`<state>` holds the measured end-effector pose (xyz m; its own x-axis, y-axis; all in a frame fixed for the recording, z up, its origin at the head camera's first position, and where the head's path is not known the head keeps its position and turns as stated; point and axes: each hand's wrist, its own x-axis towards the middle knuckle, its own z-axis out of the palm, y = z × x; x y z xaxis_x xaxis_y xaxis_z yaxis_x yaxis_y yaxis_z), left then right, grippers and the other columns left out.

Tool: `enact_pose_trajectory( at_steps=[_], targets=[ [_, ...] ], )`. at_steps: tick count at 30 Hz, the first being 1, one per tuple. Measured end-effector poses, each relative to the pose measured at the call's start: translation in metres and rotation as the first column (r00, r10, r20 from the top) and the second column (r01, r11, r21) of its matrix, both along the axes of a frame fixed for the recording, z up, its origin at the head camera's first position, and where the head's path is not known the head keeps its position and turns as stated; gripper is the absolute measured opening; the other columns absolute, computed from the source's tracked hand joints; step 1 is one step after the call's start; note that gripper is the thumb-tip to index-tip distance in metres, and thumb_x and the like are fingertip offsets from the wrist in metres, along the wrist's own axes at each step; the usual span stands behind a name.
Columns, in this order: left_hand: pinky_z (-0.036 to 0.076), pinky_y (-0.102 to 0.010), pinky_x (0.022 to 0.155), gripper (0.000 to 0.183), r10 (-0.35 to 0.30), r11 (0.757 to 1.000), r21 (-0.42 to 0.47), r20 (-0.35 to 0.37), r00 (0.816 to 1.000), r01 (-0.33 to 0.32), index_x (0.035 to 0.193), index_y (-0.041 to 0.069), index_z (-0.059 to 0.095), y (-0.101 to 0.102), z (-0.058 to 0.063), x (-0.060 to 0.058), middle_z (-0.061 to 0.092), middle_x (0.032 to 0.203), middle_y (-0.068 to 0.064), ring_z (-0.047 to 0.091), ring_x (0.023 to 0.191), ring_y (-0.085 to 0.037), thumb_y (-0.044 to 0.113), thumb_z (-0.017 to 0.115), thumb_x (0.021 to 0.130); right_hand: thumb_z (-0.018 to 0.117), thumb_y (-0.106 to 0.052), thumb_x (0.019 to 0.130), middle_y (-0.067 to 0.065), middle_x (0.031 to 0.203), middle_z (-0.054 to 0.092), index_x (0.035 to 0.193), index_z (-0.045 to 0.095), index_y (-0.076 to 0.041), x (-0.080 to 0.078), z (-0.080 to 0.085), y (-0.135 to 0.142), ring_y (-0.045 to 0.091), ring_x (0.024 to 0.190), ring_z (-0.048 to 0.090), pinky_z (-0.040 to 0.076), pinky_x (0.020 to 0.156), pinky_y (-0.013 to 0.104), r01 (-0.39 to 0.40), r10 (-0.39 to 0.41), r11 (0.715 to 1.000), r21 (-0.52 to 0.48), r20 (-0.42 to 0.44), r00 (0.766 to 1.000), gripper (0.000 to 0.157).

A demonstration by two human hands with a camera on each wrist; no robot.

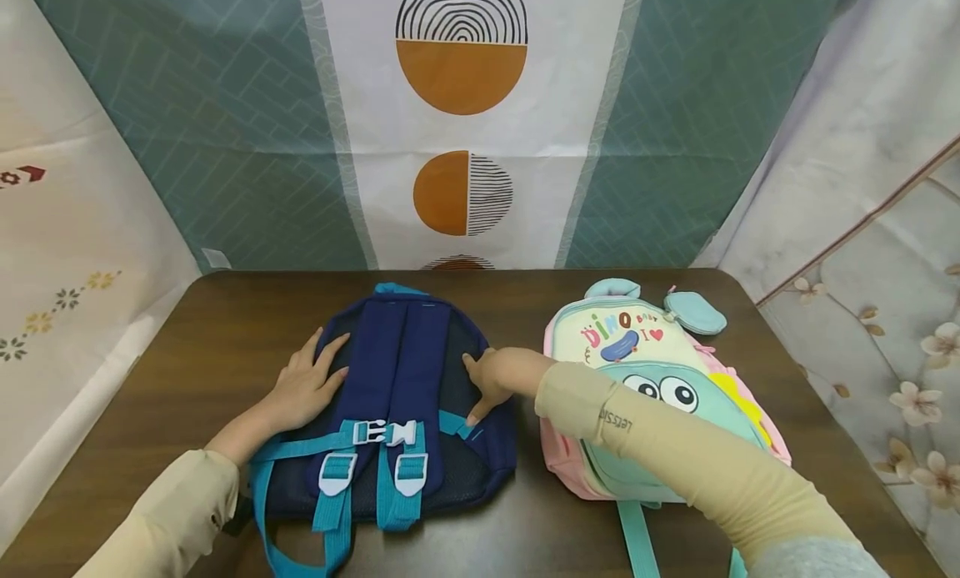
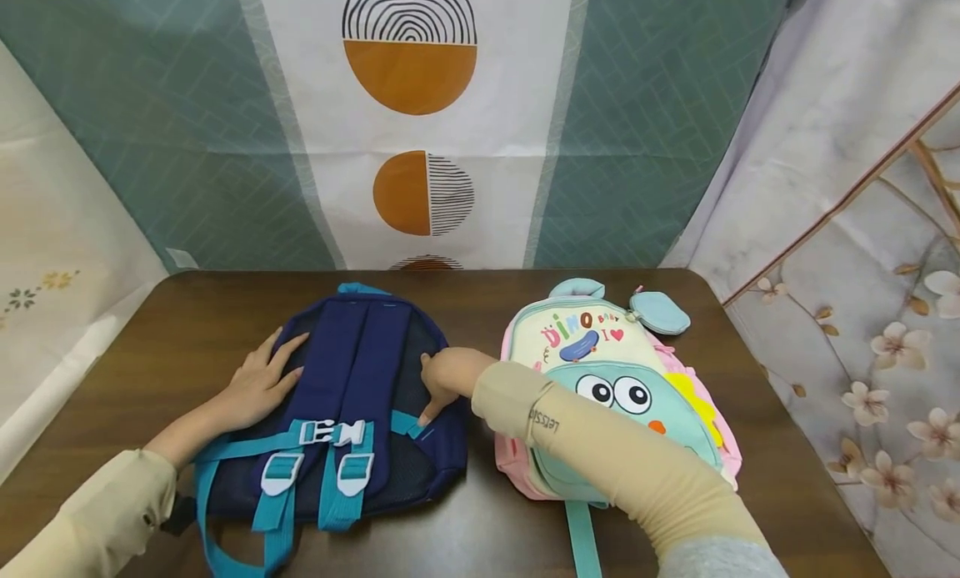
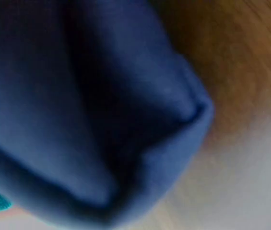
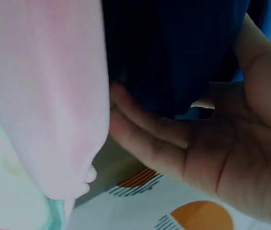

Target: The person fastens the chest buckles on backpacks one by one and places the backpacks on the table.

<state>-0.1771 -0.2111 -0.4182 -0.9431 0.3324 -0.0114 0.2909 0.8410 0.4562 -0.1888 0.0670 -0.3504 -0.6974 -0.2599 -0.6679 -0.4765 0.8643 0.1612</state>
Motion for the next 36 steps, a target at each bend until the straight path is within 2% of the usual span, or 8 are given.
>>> enact_pose_trajectory(
  at_steps=[4, 8, 10, 16, 23, 28, 31, 36],
  targets=[
    [0.020, -0.072, 0.093, 0.055, -0.011, 1.000, 0.007, 0.020, 1.000, 0.011, 0.146, 0.005, 0.021, 0.002, 0.008, -0.001, 0.003, 0.148, -0.033, 0.017, 0.127, -0.059, 0.030, 0.039, 0.101, 0.062, -0.064, 0.074, 0.011, 0.146, 0.037, 0.151, 0.015, -0.016, 0.002, 0.000, 0.002, 0.023, 0.133, 0.037, 0.039, 0.103, 0.039, 0.020, -0.021, 1.000, -0.023, -0.060, 0.998, 0.103],
    [0.015, -0.073, 0.095, 0.059, -0.046, 0.995, 0.093, 0.097, 0.994, 0.037, 0.147, 0.004, 0.019, -0.002, 0.013, 0.002, -0.003, 0.149, -0.031, 0.007, 0.131, -0.059, 0.033, 0.041, 0.100, 0.062, -0.067, 0.071, 0.006, 0.134, 0.052, 0.150, 0.023, -0.019, 0.002, 0.002, 0.009, 0.019, 0.124, 0.048, 0.047, 0.092, 0.036, -0.046, 0.041, 0.999, -0.029, -0.129, 0.991, 0.100],
    [0.012, -0.073, 0.096, 0.060, -0.065, 0.990, 0.133, 0.118, 0.991, 0.049, 0.147, 0.002, 0.019, -0.004, 0.014, 0.006, -0.005, 0.150, -0.031, 0.002, 0.132, -0.058, 0.033, 0.041, 0.100, 0.060, -0.068, 0.073, 0.005, 0.131, 0.055, 0.149, 0.026, -0.022, 0.004, 0.003, 0.014, 0.019, 0.120, 0.051, 0.048, 0.087, 0.036, -0.075, 0.069, 0.997, -0.030, -0.159, 0.985, 0.095],
    [0.013, -0.073, 0.097, 0.058, -0.087, 0.986, 0.150, 0.107, 0.990, 0.070, 0.146, 0.003, 0.022, -0.007, 0.016, 0.014, -0.008, 0.152, -0.027, 0.003, 0.134, -0.055, 0.032, 0.042, 0.100, 0.055, -0.063, 0.082, 0.010, 0.135, 0.049, 0.146, 0.033, -0.024, 0.012, 0.004, 0.021, 0.024, 0.121, 0.050, 0.048, 0.089, 0.039, -0.108, 0.092, 0.992, -0.067, -0.216, 0.972, 0.078],
    [0.005, -0.073, 0.099, 0.056, -0.087, 0.992, 0.105, 0.095, 0.992, 0.077, 0.146, 0.002, 0.024, -0.011, 0.016, 0.007, -0.007, 0.153, -0.025, 0.004, 0.135, -0.052, 0.032, 0.041, 0.101, 0.055, -0.059, 0.085, 0.013, 0.135, 0.048, 0.146, 0.034, -0.021, 0.011, 0.003, 0.018, 0.026, 0.118, 0.053, 0.049, 0.089, 0.039, -0.080, 0.050, 0.987, -0.143, -0.204, 0.978, 0.075],
    [-0.003, -0.073, 0.099, 0.061, -0.074, 0.994, 0.088, 0.081, 0.994, 0.067, 0.147, 0.004, 0.022, -0.010, 0.023, 0.013, 0.000, 0.155, -0.021, 0.010, 0.136, -0.050, 0.036, 0.042, 0.099, 0.056, -0.058, 0.085, 0.014, 0.140, 0.043, 0.146, 0.033, -0.024, 0.012, 0.004, 0.017, 0.028, 0.124, 0.047, 0.045, 0.093, 0.042, -0.029, -0.013, 0.975, -0.221, -0.186, 0.983, 0.073],
    [-0.008, -0.069, 0.102, 0.062, -0.102, 0.989, 0.113, 0.070, 0.992, 0.094, 0.147, 0.006, 0.026, -0.004, 0.031, 0.021, 0.006, 0.156, -0.017, 0.009, 0.138, -0.046, 0.039, 0.045, 0.098, 0.056, -0.051, 0.089, 0.015, 0.146, 0.035, 0.145, 0.036, -0.022, 0.014, 0.006, 0.018, 0.030, 0.129, 0.041, 0.040, 0.100, 0.046, -0.021, -0.066, 0.928, -0.373, -0.217, 0.974, 0.066],
    [-0.006, -0.062, 0.107, 0.059, -0.189, 0.974, 0.130, 0.031, 0.981, 0.184, 0.142, 0.007, 0.038, 0.014, 0.046, 0.037, 0.018, 0.154, -0.013, 0.013, 0.139, -0.042, 0.041, 0.049, 0.095, 0.058, -0.043, 0.090, 0.011, 0.150, 0.030, 0.144, 0.038, -0.022, 0.019, 0.018, 0.014, 0.030, 0.134, 0.035, 0.032, 0.106, 0.049, -0.092, -0.071, 0.768, -0.634, -0.227, 0.971, 0.061]
  ],
)
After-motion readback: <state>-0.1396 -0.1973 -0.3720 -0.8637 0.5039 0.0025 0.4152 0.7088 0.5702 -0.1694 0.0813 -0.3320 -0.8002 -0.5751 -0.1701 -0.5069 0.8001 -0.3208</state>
